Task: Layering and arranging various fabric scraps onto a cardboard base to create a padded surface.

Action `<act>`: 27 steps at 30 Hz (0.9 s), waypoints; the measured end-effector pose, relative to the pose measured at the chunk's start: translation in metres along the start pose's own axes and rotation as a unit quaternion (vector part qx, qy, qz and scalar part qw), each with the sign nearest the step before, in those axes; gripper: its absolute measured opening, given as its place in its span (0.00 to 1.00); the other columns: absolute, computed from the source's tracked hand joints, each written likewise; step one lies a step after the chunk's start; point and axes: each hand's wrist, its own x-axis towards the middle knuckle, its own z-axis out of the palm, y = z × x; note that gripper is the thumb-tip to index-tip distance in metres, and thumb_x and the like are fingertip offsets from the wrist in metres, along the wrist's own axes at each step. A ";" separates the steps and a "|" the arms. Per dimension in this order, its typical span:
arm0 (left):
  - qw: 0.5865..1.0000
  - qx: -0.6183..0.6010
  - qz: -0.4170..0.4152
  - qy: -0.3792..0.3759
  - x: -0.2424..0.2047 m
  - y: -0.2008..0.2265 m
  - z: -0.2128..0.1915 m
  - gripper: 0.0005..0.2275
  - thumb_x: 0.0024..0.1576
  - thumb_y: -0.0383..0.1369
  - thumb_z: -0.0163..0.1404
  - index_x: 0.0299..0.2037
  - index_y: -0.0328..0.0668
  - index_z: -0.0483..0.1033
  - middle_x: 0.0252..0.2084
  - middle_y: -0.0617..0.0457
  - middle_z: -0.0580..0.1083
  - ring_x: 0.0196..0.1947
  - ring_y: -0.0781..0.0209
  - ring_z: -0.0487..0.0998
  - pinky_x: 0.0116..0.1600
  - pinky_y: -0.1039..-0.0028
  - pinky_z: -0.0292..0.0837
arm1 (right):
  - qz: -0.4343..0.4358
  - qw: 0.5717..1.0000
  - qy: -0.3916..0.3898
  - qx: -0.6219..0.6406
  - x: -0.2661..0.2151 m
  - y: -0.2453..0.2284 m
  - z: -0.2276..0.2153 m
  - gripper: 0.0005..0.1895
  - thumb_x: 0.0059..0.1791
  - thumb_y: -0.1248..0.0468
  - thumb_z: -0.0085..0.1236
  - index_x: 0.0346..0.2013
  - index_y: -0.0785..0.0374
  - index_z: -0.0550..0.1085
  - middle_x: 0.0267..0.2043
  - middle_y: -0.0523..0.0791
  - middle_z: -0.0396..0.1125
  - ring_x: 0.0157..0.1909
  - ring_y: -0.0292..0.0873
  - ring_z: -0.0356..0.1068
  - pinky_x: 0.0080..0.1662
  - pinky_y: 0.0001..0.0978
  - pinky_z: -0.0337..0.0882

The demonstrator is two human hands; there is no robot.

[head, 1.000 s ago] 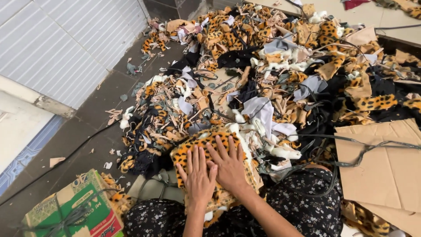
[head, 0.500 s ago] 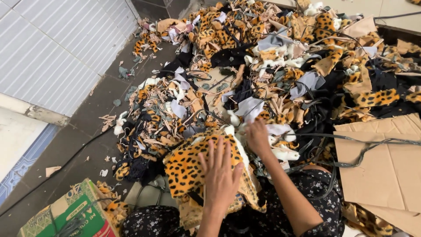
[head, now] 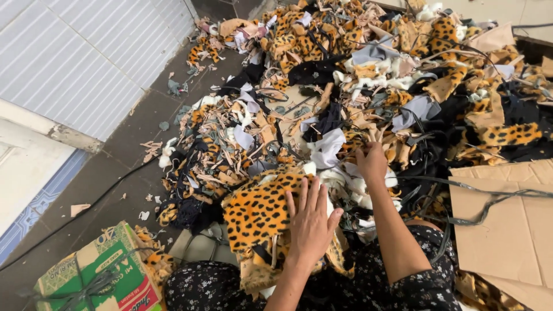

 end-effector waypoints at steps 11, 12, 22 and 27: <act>0.999 -0.041 0.001 -0.027 0.012 0.009 0.019 0.25 0.68 0.44 0.33 0.67 0.32 0.61 0.73 0.40 0.57 0.75 0.45 0.48 0.75 0.50 0.30 | -0.008 0.992 -0.083 0.098 -0.054 0.004 -0.002 0.23 0.46 0.58 0.64 0.52 0.65 0.70 0.41 0.50 0.70 0.44 0.52 0.71 0.44 0.47 0.70; 0.998 -0.045 -0.006 -0.049 0.015 0.009 0.021 0.22 0.68 0.41 0.35 0.66 0.32 0.63 0.72 0.38 0.58 0.75 0.45 0.51 0.76 0.51 0.30 | -0.012 0.991 -0.093 0.097 -0.058 0.013 0.000 0.20 0.43 0.56 0.65 0.43 0.65 0.76 0.36 0.53 0.73 0.46 0.57 0.74 0.48 0.55 0.70; 0.960 -0.276 -0.045 -0.001 0.022 0.028 -0.009 0.25 0.65 0.37 0.41 0.69 0.27 0.57 0.66 0.29 0.63 0.68 0.34 0.62 0.68 0.49 0.57 | -0.105 0.970 -0.078 -0.203 -0.104 -0.040 -0.123 0.26 0.51 0.38 0.54 0.55 0.49 0.72 0.37 0.55 0.77 0.48 0.63 0.75 0.49 0.57 0.74; 0.919 -0.384 -0.084 -0.028 0.013 0.046 -0.016 0.29 0.64 0.43 0.38 0.71 0.29 0.54 0.66 0.26 0.62 0.64 0.31 0.66 0.66 0.45 0.60 | -0.093 0.954 -0.158 -0.236 -0.130 -0.064 -0.154 0.28 0.48 0.39 0.56 0.43 0.60 0.78 0.32 0.55 0.79 0.45 0.63 0.77 0.49 0.54 0.73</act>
